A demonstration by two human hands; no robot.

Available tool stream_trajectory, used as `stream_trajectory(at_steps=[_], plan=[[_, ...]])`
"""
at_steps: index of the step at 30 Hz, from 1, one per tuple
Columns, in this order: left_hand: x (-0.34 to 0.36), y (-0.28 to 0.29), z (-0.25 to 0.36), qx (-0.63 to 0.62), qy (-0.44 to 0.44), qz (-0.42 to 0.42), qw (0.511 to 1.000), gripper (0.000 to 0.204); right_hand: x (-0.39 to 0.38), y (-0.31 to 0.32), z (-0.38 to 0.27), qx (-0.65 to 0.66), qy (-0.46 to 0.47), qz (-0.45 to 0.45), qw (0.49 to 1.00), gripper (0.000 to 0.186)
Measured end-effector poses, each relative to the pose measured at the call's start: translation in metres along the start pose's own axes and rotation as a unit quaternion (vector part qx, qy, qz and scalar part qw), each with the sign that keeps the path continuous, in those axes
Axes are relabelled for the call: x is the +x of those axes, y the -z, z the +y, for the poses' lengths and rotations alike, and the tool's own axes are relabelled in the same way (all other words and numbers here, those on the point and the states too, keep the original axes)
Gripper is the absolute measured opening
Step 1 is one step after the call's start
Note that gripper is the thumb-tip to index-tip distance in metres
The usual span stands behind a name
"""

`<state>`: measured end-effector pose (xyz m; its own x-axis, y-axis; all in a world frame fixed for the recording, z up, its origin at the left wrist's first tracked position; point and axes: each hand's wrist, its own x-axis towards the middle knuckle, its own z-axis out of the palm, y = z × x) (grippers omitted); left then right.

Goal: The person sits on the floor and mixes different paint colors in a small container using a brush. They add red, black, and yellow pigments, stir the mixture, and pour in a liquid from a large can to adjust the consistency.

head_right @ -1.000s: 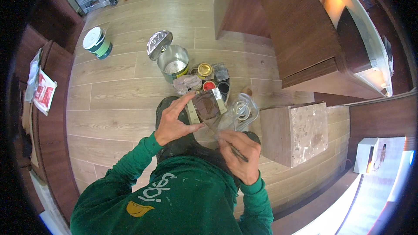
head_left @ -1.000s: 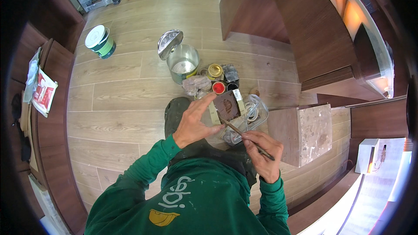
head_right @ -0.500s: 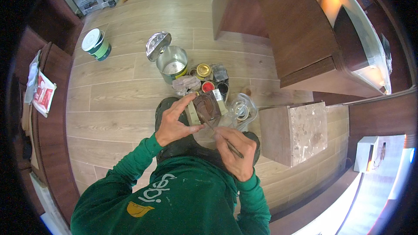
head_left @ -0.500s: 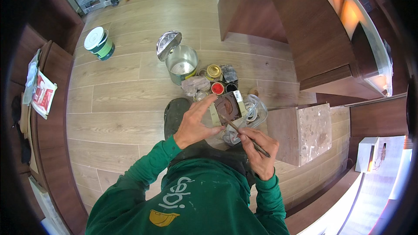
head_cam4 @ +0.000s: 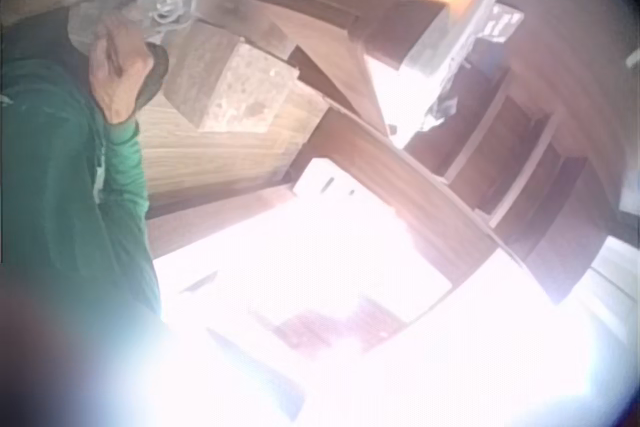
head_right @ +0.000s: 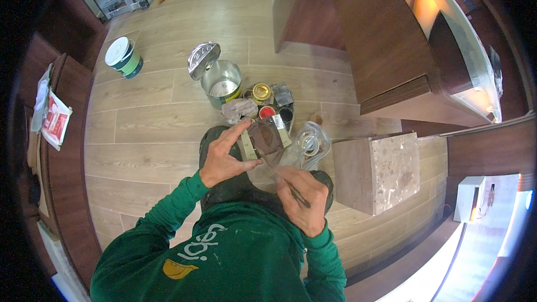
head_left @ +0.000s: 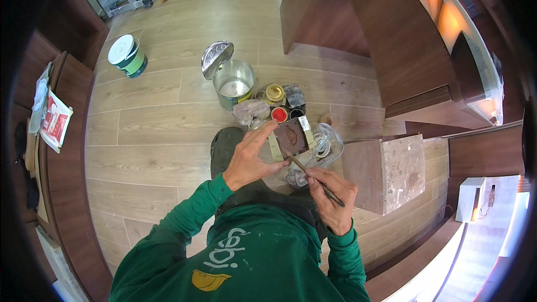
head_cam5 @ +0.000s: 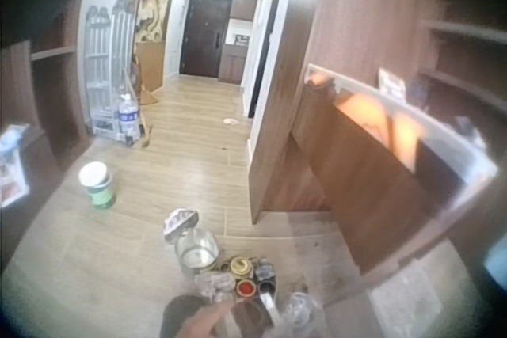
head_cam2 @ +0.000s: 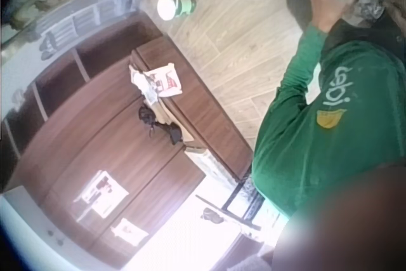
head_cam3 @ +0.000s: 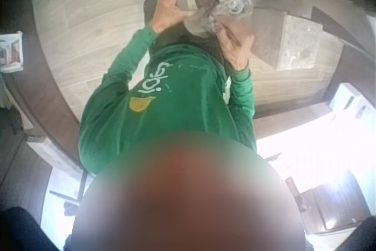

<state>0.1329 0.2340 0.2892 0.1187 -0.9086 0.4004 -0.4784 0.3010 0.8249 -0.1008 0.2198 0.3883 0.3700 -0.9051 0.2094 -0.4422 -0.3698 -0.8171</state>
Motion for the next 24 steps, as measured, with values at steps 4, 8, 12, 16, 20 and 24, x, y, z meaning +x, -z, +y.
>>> stream_trajectory(at_steps=[4,8,12,16,20,24], plan=[[0.0,-0.001,0.0,0.006,0.011,0.001,1.0,0.097,-0.002,0.001,-0.001,-0.01,-0.043,0.018,0.999,0.016],[0.0,-0.003,0.0,0.012,0.021,0.006,1.0,0.097,-0.004,-0.001,-0.002,-0.003,0.004,0.017,1.0,0.018],[-0.001,-0.008,0.002,0.016,0.023,0.019,0.999,0.096,-0.004,-0.007,0.001,-0.004,-0.039,0.082,0.996,0.016],[-0.001,-0.014,0.001,0.002,0.009,0.023,1.0,0.095,-0.007,-0.009,0.002,0.002,0.008,0.023,1.0,0.018],[0.0,-0.014,-0.001,0.007,-0.003,0.025,1.0,0.095,-0.008,-0.005,0.003,0.027,-0.107,0.119,0.987,0.016],[0.002,-0.015,-0.001,0.005,-0.001,0.013,1.0,0.095,-0.006,-0.005,0.004,-0.032,0.0,0.027,0.999,0.017]])
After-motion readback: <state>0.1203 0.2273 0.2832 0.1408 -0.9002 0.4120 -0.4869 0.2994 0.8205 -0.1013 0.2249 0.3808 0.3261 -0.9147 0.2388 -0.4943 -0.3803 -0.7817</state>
